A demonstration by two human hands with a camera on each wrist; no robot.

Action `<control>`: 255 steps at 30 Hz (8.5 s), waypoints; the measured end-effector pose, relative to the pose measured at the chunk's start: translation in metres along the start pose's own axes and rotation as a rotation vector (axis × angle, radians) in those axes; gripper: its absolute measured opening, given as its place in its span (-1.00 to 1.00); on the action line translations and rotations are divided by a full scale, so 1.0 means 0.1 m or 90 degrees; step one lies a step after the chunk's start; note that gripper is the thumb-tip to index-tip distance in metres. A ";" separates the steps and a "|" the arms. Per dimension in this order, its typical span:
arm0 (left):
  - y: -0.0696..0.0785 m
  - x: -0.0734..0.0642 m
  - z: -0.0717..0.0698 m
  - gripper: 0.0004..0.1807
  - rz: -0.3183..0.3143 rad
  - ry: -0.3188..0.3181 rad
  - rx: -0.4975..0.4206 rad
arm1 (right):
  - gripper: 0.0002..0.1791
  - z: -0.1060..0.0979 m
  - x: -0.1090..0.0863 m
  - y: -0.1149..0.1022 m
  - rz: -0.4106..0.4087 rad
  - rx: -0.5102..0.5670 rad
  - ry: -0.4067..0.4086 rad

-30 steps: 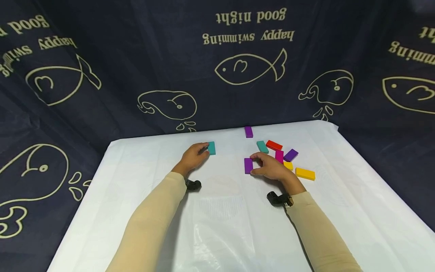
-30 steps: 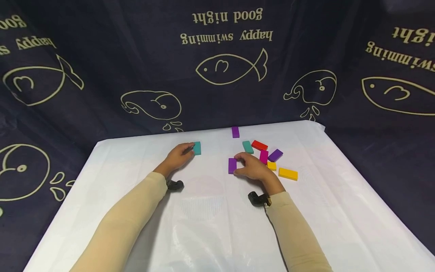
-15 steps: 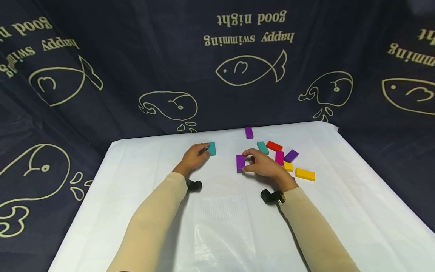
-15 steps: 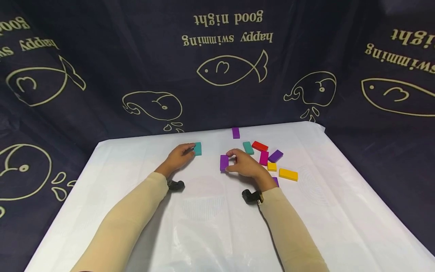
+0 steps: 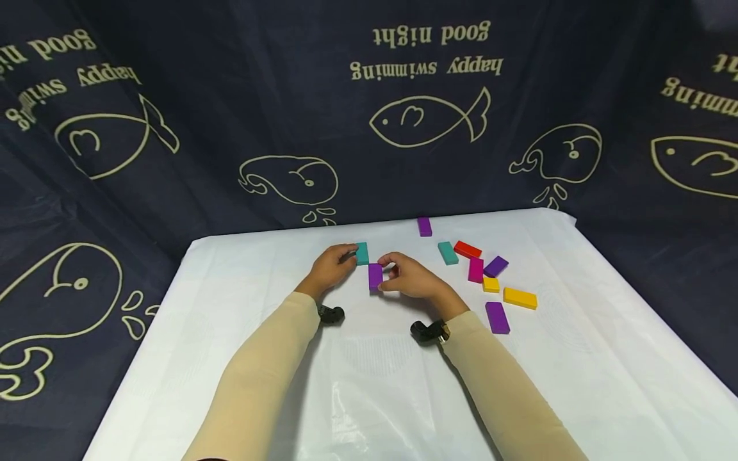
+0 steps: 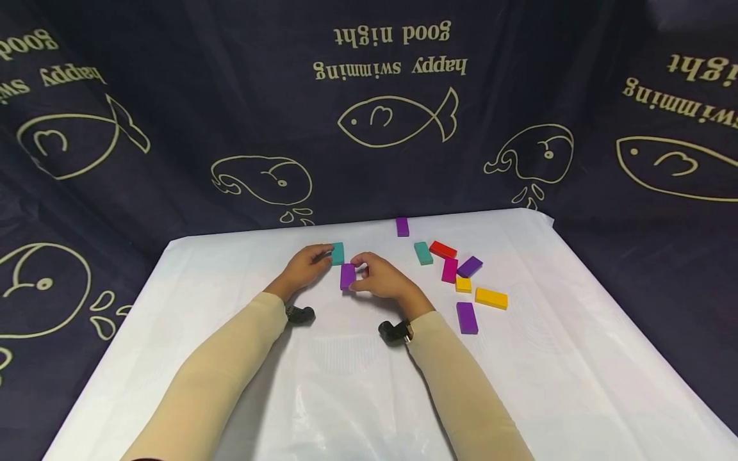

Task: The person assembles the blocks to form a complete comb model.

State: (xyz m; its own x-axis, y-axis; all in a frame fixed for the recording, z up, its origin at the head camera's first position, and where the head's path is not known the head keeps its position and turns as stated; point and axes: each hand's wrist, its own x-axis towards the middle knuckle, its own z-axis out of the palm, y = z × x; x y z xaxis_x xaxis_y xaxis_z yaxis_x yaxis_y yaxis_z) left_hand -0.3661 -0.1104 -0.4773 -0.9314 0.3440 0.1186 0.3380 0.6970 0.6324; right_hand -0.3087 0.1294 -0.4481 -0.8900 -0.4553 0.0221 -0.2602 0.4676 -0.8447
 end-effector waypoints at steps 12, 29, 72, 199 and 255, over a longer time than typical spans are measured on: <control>0.04 0.00 -0.01 -0.51 0.024 -0.004 -0.011 | -0.44 0.17 0.09 -0.02 0.028 -0.063 -0.030; 0.01 0.00 -0.01 -0.53 0.013 0.000 0.001 | -0.58 0.20 0.10 -0.04 0.007 -0.122 -0.005; 0.00 -0.02 -0.01 -0.50 0.018 0.010 -0.011 | -0.46 0.23 0.15 -0.04 0.051 -0.059 0.038; 0.16 -0.49 0.12 -0.63 0.037 0.092 0.015 | -0.55 -0.94 0.25 0.63 0.105 -0.210 0.103; 0.14 -0.45 0.14 -0.63 0.035 0.089 0.019 | -0.33 -0.85 0.22 0.35 0.041 -0.133 0.077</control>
State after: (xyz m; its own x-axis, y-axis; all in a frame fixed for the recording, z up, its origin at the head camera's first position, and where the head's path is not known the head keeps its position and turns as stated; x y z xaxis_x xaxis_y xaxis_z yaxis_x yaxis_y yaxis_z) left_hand -0.3173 -0.1075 -0.4842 -0.9207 0.2926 0.2583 0.3902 0.6984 0.5999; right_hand -0.3691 0.2003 -0.4316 -0.9422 -0.3319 0.0466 -0.2627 0.6452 -0.7174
